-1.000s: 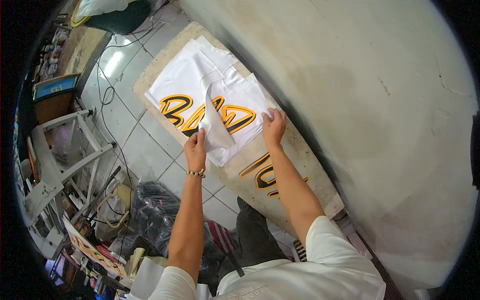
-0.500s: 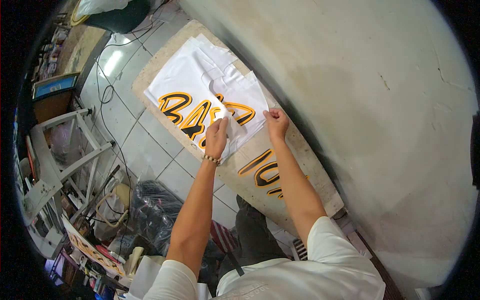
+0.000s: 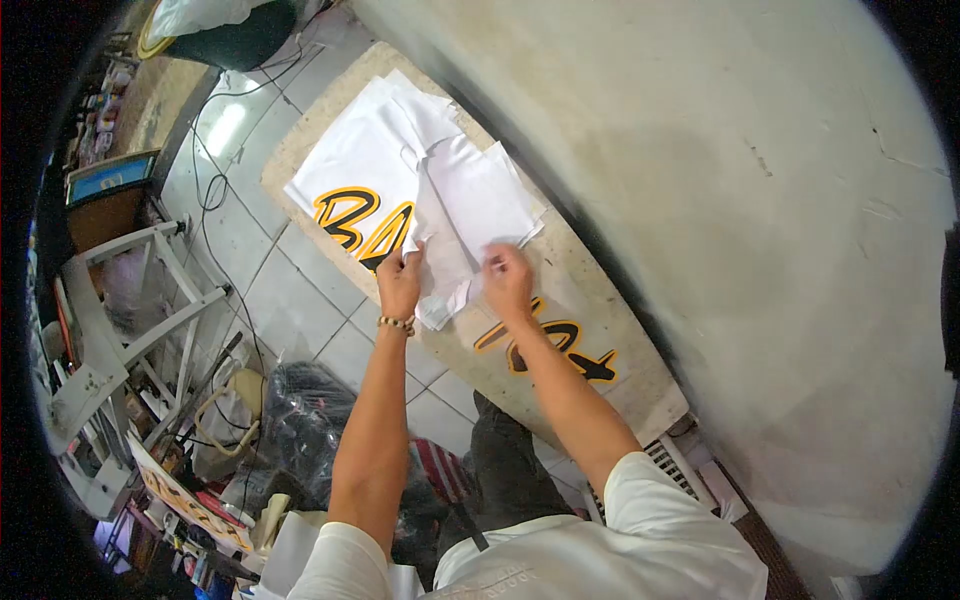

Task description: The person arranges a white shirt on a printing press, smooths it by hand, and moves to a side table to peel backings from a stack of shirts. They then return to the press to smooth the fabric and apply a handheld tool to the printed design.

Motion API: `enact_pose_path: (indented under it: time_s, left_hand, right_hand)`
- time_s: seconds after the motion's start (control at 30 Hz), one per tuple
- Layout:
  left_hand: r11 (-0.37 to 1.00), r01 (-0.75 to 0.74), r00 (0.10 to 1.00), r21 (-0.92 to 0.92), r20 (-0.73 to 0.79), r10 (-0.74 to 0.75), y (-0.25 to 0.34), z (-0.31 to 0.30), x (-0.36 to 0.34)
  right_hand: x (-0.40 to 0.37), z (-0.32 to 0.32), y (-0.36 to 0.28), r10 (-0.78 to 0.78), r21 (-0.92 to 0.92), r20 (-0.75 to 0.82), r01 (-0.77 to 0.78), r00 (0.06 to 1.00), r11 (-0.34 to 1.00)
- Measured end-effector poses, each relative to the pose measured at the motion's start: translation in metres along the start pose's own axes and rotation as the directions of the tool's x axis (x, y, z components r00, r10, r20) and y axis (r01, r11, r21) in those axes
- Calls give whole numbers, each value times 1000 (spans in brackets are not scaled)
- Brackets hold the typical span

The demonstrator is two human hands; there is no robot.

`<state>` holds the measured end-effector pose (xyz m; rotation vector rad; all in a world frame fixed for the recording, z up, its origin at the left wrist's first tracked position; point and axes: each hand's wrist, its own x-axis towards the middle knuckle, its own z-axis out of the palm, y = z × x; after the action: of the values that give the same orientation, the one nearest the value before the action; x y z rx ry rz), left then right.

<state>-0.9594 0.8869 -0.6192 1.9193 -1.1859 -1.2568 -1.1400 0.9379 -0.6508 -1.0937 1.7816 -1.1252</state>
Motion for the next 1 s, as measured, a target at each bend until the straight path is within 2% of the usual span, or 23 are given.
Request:
enact_pose_path:
  time_s: [0.03, 0.07, 0.1, 0.13, 0.17, 0.23, 0.3, 0.37, 0.43, 0.5, 0.53, 0.57, 0.63, 0.67, 0.77, 0.8, 0.83, 0.9, 0.97, 1.0]
  left_hand:
    - [1000, 4, 1000, 4, 0, -4, -6, -3, -3]
    - [996, 35, 999, -84, 12, -34, -11, -5, -5]
    - [983, 64, 998, -174, 26, -60, -16, -7, -5]
    - [980, 155, 981, -121, 137, -138, -22, -16, -2]
    - [980, 156, 981, -122, 138, -139, -27, -14, -2]
    - [911, 126, 992, -392, 29, -124, -22, -12, -7]
    - [903, 104, 994, -416, 21, -105, -21, -21, -7]
    - [896, 188, 982, -401, 59, -180, -15, -32, -8]
    - [895, 202, 978, -397, 39, -204, -4, -35, -8]
    - [993, -5, 1000, -114, -9, 4, 21, -25, -12]
    - [986, -68, 998, -153, 8, 70, 25, -15, -9]
    - [986, -69, 998, -153, 2, 70, 30, -5, -6]
    - [959, -240, 971, 152, 25, 239, 43, 15, -1]
    - [959, -242, 970, 150, 23, 241, 49, 25, 0]
    - [891, -250, 967, 379, 146, 209, 76, 50, -8]
    - [948, -290, 947, 128, 182, 265, 81, 59, -17]
    - [943, -307, 923, -130, 198, 329, 80, 61, -25]
    - [954, -287, 938, -90, 177, 299, 68, 48, -43]
    - [962, -269, 950, -43, 150, 272, 31, 32, -56]
    - [983, -162, 986, 81, -24, 165, -10, 20, -60]
  right_hand:
    - [12, -7, 3, 18, -158, -118, -36, 993, 987]
    - [24, -17, 5, -25, -330, -169, -33, 985, 943]
    - [35, -22, 14, -24, -330, -169, -34, 985, 943]
    - [45, -25, 25, -98, -404, -183, 16, 978, 915]
    - [52, -28, 36, -173, -477, -191, 62, 966, 877]
    - [59, -33, 39, -141, -462, -135, 63, 981, 885]
    - [63, -37, 42, -109, -445, -79, 63, 991, 893]
    - [66, -40, 44, -53, -416, -32, 35, 998, 909]
    - [65, -42, 42, -40, -403, -55, 15, 998, 915]
    - [66, -42, 40, -30, -389, -73, -1, 997, 921]
    - [67, -43, 40, -22, -335, -80, -5, 997, 942]
    - [68, -43, 40, -16, -280, -87, -9, 996, 960]
    - [71, -45, 41, -5, -320, -77, -20, 997, 947]
    - [72, -47, 42, 12, -362, -72, -37, 997, 931]
    - [77, -53, 47, -16, -360, -11, 11, 1000, 933]
    - [78, -54, 51, -14, -358, -5, 11, 1000, 933]
    - [81, -53, 55, -3, -362, -16, -3, 1000, 932]
    - [82, -54, 56, -3, -398, -8, 0, 1000, 917]
    - [76, -49, 53, -46, -282, -175, -5, 984, 959]
    - [68, -41, 47, -45, -271, -158, 1, 986, 963]
